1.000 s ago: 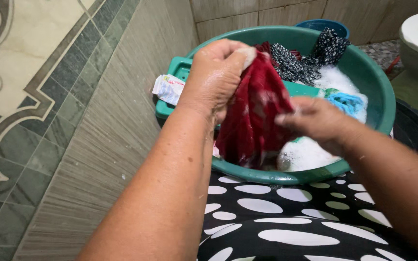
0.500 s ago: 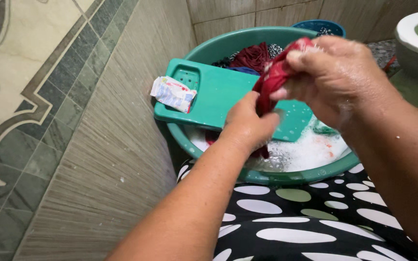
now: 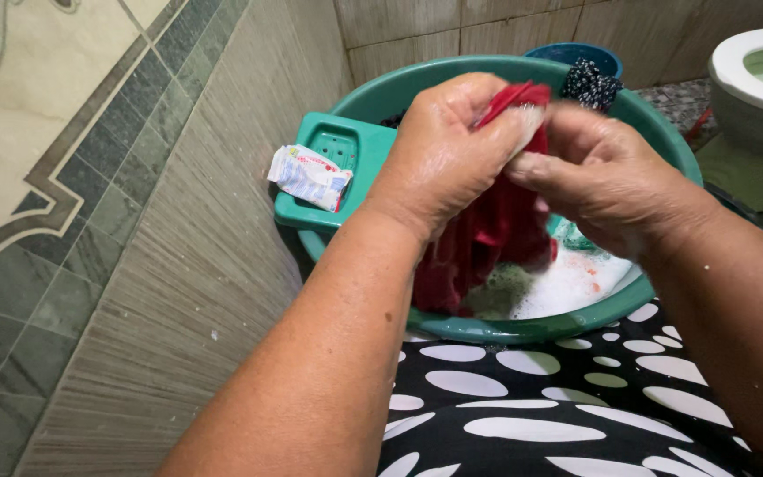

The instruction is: The person hand-washes several pieces of clothing in a green basin filled with soapy water. They scrub a dark patterned garment, a red shirt, and a white cloth using a blue scrub brush and a green washcloth, then rinse their hands under a tap.

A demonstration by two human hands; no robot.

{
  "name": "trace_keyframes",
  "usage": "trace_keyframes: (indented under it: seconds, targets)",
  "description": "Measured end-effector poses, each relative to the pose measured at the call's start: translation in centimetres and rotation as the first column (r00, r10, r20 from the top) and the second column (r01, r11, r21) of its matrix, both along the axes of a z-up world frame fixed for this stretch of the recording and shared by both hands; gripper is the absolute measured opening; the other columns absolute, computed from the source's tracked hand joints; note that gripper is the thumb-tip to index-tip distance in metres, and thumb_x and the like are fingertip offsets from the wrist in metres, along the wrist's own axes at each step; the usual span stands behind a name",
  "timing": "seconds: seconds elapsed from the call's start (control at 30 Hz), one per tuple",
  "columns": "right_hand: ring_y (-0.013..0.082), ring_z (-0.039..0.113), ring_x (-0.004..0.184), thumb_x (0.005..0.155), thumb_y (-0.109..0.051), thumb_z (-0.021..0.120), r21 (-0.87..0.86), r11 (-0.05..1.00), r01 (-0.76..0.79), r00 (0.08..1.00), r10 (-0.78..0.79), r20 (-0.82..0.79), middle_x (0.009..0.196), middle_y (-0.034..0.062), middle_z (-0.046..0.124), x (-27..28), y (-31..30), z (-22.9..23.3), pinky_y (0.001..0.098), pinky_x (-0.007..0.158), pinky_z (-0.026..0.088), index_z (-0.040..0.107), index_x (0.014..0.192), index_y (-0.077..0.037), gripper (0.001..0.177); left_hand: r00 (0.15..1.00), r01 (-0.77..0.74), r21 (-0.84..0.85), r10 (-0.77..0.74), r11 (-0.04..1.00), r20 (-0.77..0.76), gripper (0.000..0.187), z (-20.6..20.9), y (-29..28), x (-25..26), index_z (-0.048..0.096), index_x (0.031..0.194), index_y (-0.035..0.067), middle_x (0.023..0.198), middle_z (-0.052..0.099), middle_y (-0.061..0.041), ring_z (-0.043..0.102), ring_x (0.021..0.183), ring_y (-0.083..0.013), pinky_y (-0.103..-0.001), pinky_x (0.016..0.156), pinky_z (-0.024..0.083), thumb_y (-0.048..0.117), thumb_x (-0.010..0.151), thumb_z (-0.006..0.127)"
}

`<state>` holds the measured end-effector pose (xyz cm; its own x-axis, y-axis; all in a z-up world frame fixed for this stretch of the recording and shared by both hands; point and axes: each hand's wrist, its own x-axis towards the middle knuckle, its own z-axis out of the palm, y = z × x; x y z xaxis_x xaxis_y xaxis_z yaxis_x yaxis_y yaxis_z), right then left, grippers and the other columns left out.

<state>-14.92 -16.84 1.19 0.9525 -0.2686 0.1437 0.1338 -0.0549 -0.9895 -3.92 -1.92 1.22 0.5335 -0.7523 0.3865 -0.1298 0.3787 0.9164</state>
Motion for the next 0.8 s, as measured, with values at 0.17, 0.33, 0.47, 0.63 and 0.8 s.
trace_keyframes:
  seconds: [0.17, 0.33, 0.47, 0.63, 0.8]
  targets:
    - [0.0245, 0.073, 0.084, 0.092, -0.006, 0.068, -0.196, 0.963, 0.187, 0.979, -0.199, -0.045, 0.094, 0.0134, 0.074, -0.7, 0.5, 1.4, 0.0399, 0.076, 0.063, 0.070, 0.108, -0.005, 0.017, 0.897, -0.259, 0.083, 0.208, 0.962, 0.391, 0.028, -2.7, 1.6, 0.6, 0.068, 0.106, 0.008, 0.091, 0.073, -0.004, 0.070, 0.087, -0.0201, -0.034, 0.077, 0.059, 0.019, 0.084, 0.081]
    - [0.0243, 0.073, 0.079, 0.094, -0.001, 0.064, -0.386, 0.876, 0.289, 0.957, -0.259, 0.129, 0.093, 0.0141, 0.071, -2.4, -1.5, 2.4, 0.0412, 0.072, 0.064, 0.064, 0.112, -0.003, 0.018, 0.604, -0.677, 0.201, 0.379, 0.707, 0.701, 0.028, -7.1, 1.9, 0.4, 0.068, 0.105, 0.008, 0.101, 0.073, -0.018, 0.068, 0.098, -0.0413, -0.045, 0.082, 0.054, 0.012, 0.079, 0.079]
    - [0.0223, 0.071, 0.070, 0.106, -0.005, 0.059, -0.385, 0.885, 0.262, 0.944, -0.152, 0.294, 0.091, 0.0169, 0.068, -2.2, -5.9, 1.7, 0.0345, 0.059, 0.059, 0.057, 0.119, -0.001, 0.014, 0.791, -0.599, 0.484, 0.379, 0.638, 0.481, 0.047, -8.5, 2.9, 1.0, 0.068, 0.108, 0.012, 0.098, 0.075, -0.013, 0.071, 0.092, -0.0331, -0.041, 0.080, 0.053, 0.007, 0.063, 0.081]
    - [0.0271, 0.075, 0.066, 0.105, -0.010, 0.057, -0.552, 0.816, 0.170, 0.981, -0.193, 0.017, 0.086, 0.0213, 0.071, -1.5, -10.3, 0.3, 0.0367, 0.048, 0.061, 0.059, 0.118, 0.001, 0.017, 0.967, -0.252, 0.514, 0.196, 0.820, 0.161, 0.034, -7.3, 4.2, 2.5, 0.075, 0.107, 0.008, 0.085, 0.073, -0.009, 0.065, 0.074, -0.0190, -0.035, 0.068, 0.053, 0.012, 0.075, 0.084]
    - [0.0303, 0.070, 0.068, 0.099, -0.005, 0.061, -0.567, 0.795, 0.218, 0.918, -0.365, -0.158, 0.086, 0.0203, 0.071, 2.7, -11.6, -1.1, 0.0421, 0.058, 0.055, 0.065, 0.110, 0.000, 0.013, 0.995, -0.026, 0.294, 0.053, 0.956, -0.084, 0.029, -6.6, 4.0, 5.5, 0.075, 0.105, 0.002, 0.093, 0.075, -0.004, 0.069, 0.081, -0.0099, -0.026, 0.074, 0.060, 0.007, 0.078, 0.084]
